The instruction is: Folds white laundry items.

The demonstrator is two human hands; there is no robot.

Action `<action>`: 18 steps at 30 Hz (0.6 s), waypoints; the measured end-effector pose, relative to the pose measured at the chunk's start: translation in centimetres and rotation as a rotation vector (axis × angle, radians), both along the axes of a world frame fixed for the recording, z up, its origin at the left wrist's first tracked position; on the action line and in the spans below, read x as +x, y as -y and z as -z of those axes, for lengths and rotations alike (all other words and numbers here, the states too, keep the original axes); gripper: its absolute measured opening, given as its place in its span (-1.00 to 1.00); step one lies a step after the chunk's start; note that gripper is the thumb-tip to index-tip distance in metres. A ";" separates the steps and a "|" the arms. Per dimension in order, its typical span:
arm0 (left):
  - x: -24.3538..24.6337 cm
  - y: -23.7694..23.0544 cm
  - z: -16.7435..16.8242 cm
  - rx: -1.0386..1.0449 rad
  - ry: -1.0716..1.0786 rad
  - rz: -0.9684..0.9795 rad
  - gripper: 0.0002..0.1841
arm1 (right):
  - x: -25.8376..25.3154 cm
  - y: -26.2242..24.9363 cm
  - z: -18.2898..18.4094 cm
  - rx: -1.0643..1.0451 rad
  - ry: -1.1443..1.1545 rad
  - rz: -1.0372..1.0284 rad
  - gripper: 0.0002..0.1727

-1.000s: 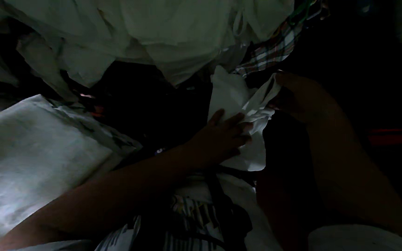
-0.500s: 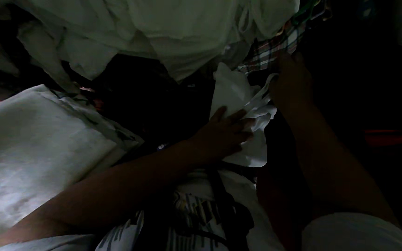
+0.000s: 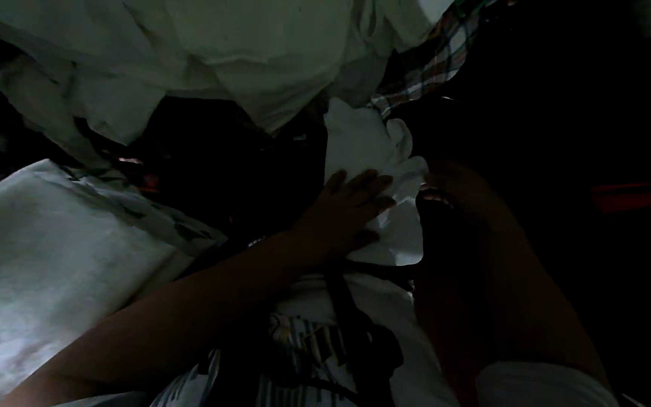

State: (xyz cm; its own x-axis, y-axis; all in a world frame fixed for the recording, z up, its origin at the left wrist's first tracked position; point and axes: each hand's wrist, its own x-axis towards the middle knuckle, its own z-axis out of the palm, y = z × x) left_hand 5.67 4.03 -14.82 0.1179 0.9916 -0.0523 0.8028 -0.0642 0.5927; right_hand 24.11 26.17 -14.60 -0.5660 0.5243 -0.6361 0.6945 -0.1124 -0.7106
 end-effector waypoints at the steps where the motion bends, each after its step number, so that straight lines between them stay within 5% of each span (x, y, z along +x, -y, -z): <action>1: 0.0 -0.1 0.0 -0.002 0.000 0.002 -0.41 | 0.0 0.4 0.3 0.007 0.021 0.006 -0.57; 13: 0.2 -0.2 0.1 0.005 -0.022 -0.016 -0.44 | -1.6 0.9 -1.6 0.283 -0.172 0.404 -0.67; 18: 0.2 0.0 -0.2 0.011 0.000 -0.014 -0.45 | -3.3 1.4 -4.4 0.129 -0.178 0.482 -0.65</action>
State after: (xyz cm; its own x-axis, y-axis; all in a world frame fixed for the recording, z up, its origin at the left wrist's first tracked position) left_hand 5.83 4.03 -14.63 0.1040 0.9937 -0.0413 0.8039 -0.0595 0.5918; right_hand 20.85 24.78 -10.21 -0.3351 0.8193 -0.4651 0.4526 -0.2930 -0.8422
